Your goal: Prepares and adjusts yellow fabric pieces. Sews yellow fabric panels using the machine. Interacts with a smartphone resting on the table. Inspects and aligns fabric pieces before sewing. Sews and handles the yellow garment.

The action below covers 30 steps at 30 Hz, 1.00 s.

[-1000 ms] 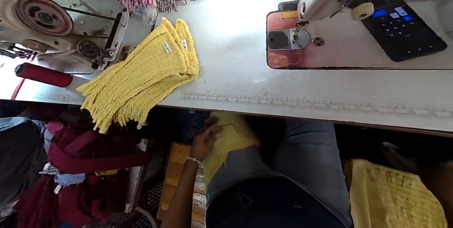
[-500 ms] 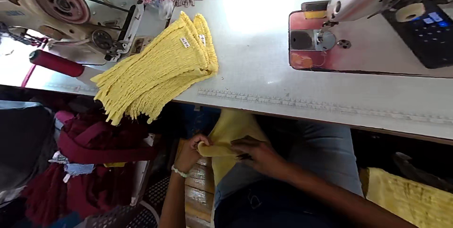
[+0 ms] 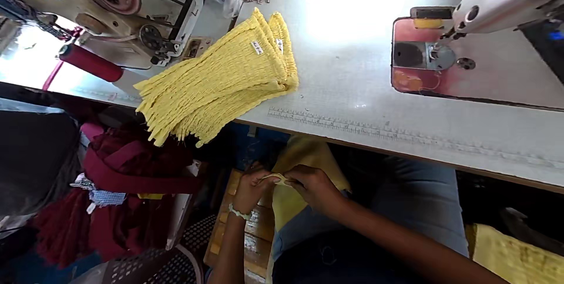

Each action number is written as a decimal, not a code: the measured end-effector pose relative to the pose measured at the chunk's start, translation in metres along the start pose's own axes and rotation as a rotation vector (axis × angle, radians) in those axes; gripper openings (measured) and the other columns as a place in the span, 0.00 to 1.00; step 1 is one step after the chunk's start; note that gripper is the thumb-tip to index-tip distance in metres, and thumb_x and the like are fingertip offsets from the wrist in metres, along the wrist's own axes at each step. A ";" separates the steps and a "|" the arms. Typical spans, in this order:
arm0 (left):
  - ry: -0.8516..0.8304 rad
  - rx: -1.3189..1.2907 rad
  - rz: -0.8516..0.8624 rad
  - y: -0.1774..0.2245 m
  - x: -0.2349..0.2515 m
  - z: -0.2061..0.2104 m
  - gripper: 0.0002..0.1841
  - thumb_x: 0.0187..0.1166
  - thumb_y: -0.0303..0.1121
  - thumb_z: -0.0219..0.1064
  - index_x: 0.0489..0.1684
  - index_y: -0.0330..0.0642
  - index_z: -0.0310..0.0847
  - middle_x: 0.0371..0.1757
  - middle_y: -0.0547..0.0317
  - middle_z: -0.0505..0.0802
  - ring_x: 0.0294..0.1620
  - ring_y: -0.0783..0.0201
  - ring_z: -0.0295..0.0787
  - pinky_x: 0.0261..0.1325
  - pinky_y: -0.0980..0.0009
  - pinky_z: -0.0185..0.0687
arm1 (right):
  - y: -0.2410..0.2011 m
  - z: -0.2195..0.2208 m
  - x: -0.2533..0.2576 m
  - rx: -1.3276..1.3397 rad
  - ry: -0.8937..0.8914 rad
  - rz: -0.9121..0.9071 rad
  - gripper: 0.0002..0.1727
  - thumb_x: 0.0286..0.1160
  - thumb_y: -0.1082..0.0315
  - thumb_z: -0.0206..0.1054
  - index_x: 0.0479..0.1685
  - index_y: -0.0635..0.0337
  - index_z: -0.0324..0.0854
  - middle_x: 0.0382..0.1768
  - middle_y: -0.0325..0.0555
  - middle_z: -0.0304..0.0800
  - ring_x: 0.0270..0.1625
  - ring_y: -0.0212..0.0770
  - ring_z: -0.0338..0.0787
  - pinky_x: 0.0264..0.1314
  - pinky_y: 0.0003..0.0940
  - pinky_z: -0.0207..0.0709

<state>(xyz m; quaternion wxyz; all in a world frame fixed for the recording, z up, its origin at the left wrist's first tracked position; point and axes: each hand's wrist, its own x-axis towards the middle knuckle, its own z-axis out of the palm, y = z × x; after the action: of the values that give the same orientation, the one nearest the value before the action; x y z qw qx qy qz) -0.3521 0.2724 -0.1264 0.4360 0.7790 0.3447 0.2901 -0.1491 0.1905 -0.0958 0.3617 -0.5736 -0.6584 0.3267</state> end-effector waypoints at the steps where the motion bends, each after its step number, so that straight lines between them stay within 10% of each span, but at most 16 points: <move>1: -0.007 -0.034 0.020 -0.001 0.000 0.000 0.13 0.74 0.39 0.75 0.27 0.37 0.93 0.33 0.65 0.93 0.48 0.75 0.85 0.63 0.71 0.73 | -0.004 -0.006 0.002 0.067 -0.061 0.102 0.08 0.78 0.74 0.67 0.44 0.70 0.91 0.41 0.57 0.95 0.44 0.49 0.94 0.54 0.41 0.86; 8: 0.081 -0.166 -0.073 0.010 -0.002 0.002 0.07 0.61 0.30 0.83 0.28 0.37 0.93 0.33 0.70 0.94 0.45 0.82 0.87 0.58 0.80 0.81 | -0.010 -0.018 0.005 0.283 -0.157 0.336 0.11 0.74 0.66 0.75 0.44 0.68 0.88 0.33 0.47 0.88 0.34 0.30 0.81 0.42 0.25 0.75; 12: 0.036 -0.129 -0.038 0.012 -0.005 -0.001 0.05 0.66 0.29 0.79 0.27 0.37 0.94 0.33 0.69 0.96 0.47 0.82 0.90 0.76 0.73 0.73 | -0.001 -0.017 0.005 0.467 -0.178 0.440 0.12 0.71 0.63 0.79 0.42 0.62 0.85 0.27 0.34 0.81 0.23 0.21 0.74 0.27 0.16 0.69; 30: -0.010 0.049 0.099 0.020 -0.013 -0.003 0.15 0.78 0.20 0.60 0.52 0.35 0.94 0.52 0.54 0.98 0.60 0.66 0.94 0.83 0.59 0.70 | 0.009 -0.028 0.002 0.885 -0.099 0.559 0.02 0.80 0.73 0.68 0.42 0.59 0.79 0.27 0.34 0.86 0.17 0.23 0.77 0.20 0.17 0.72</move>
<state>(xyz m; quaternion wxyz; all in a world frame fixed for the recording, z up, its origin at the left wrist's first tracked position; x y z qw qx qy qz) -0.3568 0.2561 -0.1093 0.4035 0.8070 0.3108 0.2989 -0.1209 0.1945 -0.0889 0.4368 -0.5036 -0.2954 0.6844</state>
